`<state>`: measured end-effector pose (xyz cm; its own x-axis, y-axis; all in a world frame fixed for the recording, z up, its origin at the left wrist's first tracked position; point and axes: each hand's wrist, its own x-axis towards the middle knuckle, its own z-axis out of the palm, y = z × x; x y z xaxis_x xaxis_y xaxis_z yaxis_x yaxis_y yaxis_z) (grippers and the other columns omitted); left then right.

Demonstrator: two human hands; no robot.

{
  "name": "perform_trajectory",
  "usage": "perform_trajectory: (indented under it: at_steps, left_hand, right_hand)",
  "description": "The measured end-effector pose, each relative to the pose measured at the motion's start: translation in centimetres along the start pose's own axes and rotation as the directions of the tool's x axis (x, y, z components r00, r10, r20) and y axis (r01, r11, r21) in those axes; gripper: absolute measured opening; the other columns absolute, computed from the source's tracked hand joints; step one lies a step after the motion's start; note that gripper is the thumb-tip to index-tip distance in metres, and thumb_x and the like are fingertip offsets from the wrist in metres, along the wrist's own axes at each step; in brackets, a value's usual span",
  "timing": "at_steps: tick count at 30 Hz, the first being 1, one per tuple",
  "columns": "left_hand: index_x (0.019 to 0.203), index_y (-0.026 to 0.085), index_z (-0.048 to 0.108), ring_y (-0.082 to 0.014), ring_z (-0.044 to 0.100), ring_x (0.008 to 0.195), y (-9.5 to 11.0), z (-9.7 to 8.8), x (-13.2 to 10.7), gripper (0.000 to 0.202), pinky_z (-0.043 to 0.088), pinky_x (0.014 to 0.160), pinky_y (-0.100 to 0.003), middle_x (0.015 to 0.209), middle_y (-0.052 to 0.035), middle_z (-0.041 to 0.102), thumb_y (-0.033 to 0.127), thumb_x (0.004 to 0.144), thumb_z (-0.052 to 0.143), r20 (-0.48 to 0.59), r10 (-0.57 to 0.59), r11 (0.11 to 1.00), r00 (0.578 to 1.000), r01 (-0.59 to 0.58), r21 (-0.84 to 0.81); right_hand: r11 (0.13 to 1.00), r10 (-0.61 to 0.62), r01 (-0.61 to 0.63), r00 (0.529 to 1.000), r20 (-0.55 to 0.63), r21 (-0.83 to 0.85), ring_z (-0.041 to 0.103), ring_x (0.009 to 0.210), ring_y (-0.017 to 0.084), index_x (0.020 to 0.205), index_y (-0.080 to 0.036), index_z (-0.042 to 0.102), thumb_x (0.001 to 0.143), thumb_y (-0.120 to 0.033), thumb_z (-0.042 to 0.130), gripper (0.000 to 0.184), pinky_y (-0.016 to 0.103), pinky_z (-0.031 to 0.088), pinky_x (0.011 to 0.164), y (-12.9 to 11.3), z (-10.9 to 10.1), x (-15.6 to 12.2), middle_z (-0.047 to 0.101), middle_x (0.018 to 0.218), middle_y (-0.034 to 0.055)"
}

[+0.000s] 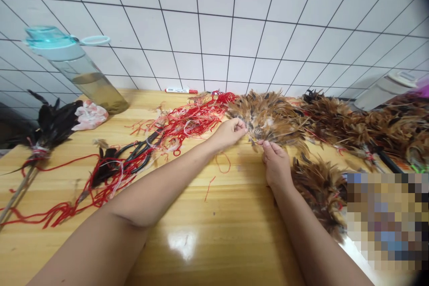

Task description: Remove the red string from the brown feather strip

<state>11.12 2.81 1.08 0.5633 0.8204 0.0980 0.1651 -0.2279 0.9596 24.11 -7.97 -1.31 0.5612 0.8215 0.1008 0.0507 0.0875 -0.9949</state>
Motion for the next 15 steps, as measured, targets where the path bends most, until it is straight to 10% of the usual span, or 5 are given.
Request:
perform_trajectory:
  at_steps: [4,15]
  left_hand:
    - [0.076,0.014,0.050,-0.0063,0.050,0.056,1.0,1.0,-0.7,0.018,0.037,0.056,-0.019,0.065,0.0007,0.057,0.026,0.075,0.063,0.199,-0.046,0.942,0.979,0.109,-0.317]
    - [0.073,0.013,0.059,-0.0082,0.049,0.062,0.6,1.5,-0.8,0.010,0.037,0.061,-0.021,0.066,0.0027,0.056,0.022,0.072,0.063,0.180,0.041,0.993,0.983,-0.019,-0.120]
  right_hand:
    - [1.000,0.013,-0.013,1.000,-0.002,-0.006,0.050,0.059,0.014,0.072,-0.017,0.067,0.071,-0.056,0.063,0.039,0.026,0.037,0.057,0.3,0.1,0.1,0.057,0.057,0.0000]
    - [0.998,0.049,-0.045,0.993,0.103,-0.045,0.052,0.073,0.016,0.066,-0.019,0.062,0.069,-0.046,0.068,0.028,0.028,0.043,0.070,1.1,0.0,0.3,0.059,0.066,-0.0006]
